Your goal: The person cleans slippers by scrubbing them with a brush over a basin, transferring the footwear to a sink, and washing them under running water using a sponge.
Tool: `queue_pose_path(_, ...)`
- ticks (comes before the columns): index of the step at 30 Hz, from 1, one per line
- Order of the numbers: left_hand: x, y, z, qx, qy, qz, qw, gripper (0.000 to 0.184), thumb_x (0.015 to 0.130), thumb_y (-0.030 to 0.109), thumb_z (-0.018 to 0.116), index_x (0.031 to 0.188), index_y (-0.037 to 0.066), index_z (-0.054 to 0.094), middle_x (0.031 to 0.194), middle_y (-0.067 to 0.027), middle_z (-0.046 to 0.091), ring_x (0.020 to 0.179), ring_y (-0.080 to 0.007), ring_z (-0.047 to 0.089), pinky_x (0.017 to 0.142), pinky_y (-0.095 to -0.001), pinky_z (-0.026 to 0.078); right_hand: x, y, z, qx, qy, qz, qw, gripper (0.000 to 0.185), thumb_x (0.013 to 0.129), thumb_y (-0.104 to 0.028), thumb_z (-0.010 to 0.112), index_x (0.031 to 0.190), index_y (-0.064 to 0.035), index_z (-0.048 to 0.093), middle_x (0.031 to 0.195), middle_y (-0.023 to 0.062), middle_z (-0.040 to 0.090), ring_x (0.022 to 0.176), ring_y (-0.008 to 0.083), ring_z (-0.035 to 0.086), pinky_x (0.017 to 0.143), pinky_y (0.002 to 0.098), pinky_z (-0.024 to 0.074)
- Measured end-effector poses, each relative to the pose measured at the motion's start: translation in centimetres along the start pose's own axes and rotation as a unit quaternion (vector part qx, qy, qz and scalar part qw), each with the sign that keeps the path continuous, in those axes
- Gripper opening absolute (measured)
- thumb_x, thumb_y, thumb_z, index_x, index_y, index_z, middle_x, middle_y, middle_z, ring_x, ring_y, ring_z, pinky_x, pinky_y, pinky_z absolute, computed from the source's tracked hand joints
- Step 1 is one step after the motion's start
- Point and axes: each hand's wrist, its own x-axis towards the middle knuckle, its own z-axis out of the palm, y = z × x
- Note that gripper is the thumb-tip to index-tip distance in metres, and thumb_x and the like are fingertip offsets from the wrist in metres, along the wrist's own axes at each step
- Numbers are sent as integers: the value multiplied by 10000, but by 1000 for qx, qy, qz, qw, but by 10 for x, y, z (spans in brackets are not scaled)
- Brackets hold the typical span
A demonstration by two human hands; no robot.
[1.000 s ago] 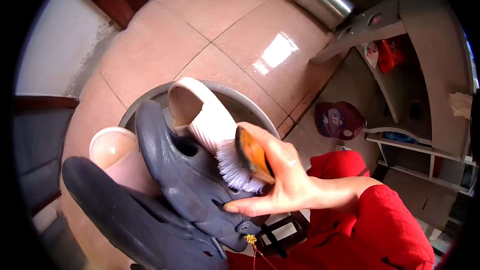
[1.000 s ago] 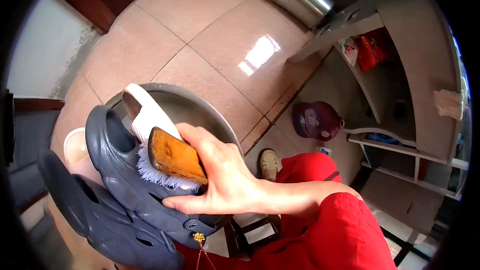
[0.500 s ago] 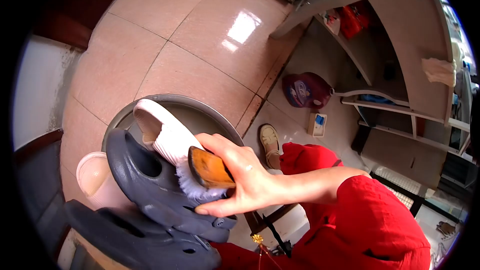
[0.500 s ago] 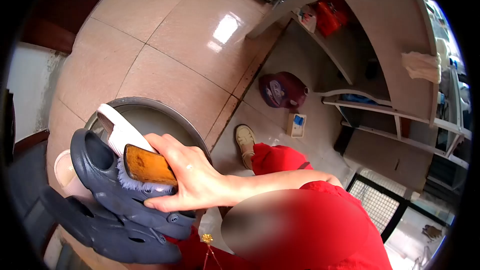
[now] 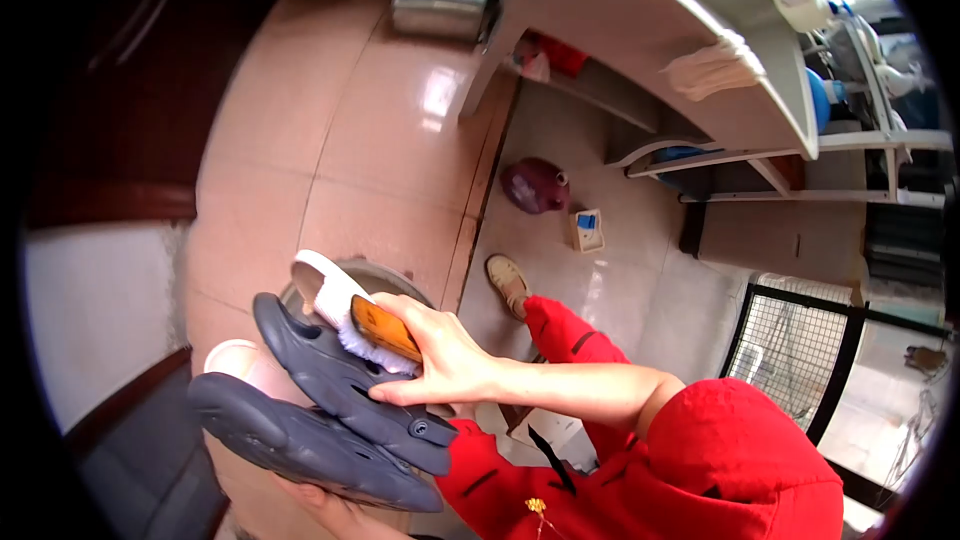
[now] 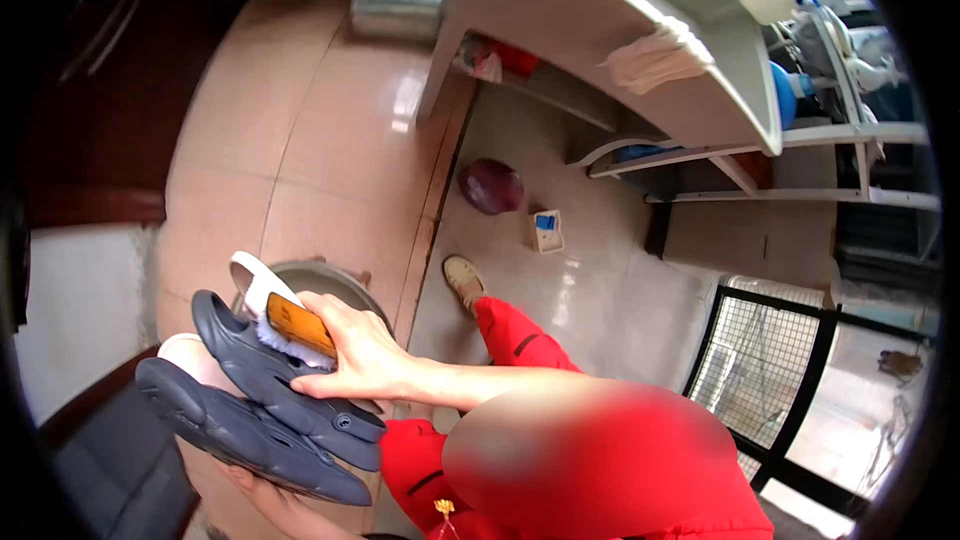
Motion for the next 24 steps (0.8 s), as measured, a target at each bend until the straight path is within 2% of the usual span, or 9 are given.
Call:
queue_pose_path(4, 22, 42, 20, -7, -105, 45, 993, 1041, 798, 692, 564, 1468, -7, 181, 1492, -138, 260, 1357, -280, 279, 1123, -423, 216, -8, -45, -44, -22, 76, 20, 997, 937, 658, -407, 814, 1351, 35, 365, 1246, 254, 520, 1166, 358, 538, 980, 390, 428)
queue_pose_path(6, 29, 71, 58, -32, -131, 58, 989, 1040, 781, 680, 601, 1467, 10, 199, 1481, -136, 273, 1355, -266, 272, 1128, -410, 193, -10, -71, -81, 1, 111, 44, 993, 958, 651, -380, 830, 1363, 52, 357, 1227, 226, 532, 1151, 285, 543, 984, 364, 424)
queue_pose_path(8, 41, 109, 99, -9, -172, 88, 981, 1058, 761, 679, 627, 1467, 13, 207, 1470, -136, 290, 1340, -264, 299, 1120, -405, 217, -10, -93, -119, 31, 172, 40, 984, 893, 641, -399, 798, 1325, 27, 414, 1221, 231, 559, 1155, 334, 556, 990, 384, 426)
queue_pose_path(12, 61, 180, 177, -37, -252, 140, 957, 1033, 759, 673, 635, 1455, 16, 246, 1453, -131, 328, 1313, -263, 349, 1100, -399, 267, 1, -140, -203, 35, 239, -44, 970, 909, 635, -387, 810, 1340, 32, 418, 1190, 203, 581, 1113, 258, 569, 978, 354, 424)
queue_pose_path(14, 62, 226, 226, -66, -268, 132, 952, 1162, 664, 703, 701, 1467, 15, 217, 1466, -129, 299, 1331, -263, 323, 1100, -395, 251, 10, -167, -253, 5, 264, -65, 962, 916, 635, -391, 809, 1347, 26, 413, 1194, 199, 580, 1116, 263, 562, 984, 357, 418)
queue_pose_path(18, 100, 288, 320, -87, -353, 243, 899, 945, 806, 615, 622, 1451, 23, 266, 1449, -113, 339, 1325, -235, 335, 1096, -383, 263, 30, -220, -349, 8, 294, -84, 952, 870, 663, -374, 811, 1342, 8, 421, 1119, 118, 597, 953, 175, 581, 759, 307, 512)
queue_pose_path(20, 104, 323, 377, -101, -403, 244, 876, 811, 882, 545, 562, 1439, 23, 288, 1422, -107, 381, 1303, -223, 368, 1083, -366, 286, 47, -228, -401, -5, 338, -99, 936, 808, 619, -436, 808, 1217, 28, 528, 1081, 163, 623, 997, 248, 599, 901, 363, 464)
queue_pose_path(23, 115, 360, 459, -136, -491, 196, 838, 702, 915, 470, 568, 1393, 11, 337, 1340, -101, 469, 1190, -198, 488, 1005, -332, 387, 76, -226, -482, -42, 366, -117, 922, 737, 611, -445, 815, 1138, 16, 587, 1049, 147, 641, 985, 231, 613, 880, 349, 474)
queue_pose_path(24, 121, 366, 484, -141, -508, 186, 829, 668, 919, 449, 576, 1373, 10, 359, 1307, -100, 498, 1146, -190, 529, 971, -322, 427, 81, -225, -505, -84, 356, -107, 924, 695, 692, -381, 793, 1208, 17, 550, 1083, 110, 627, 998, 161, 585, 900, 295, 443)
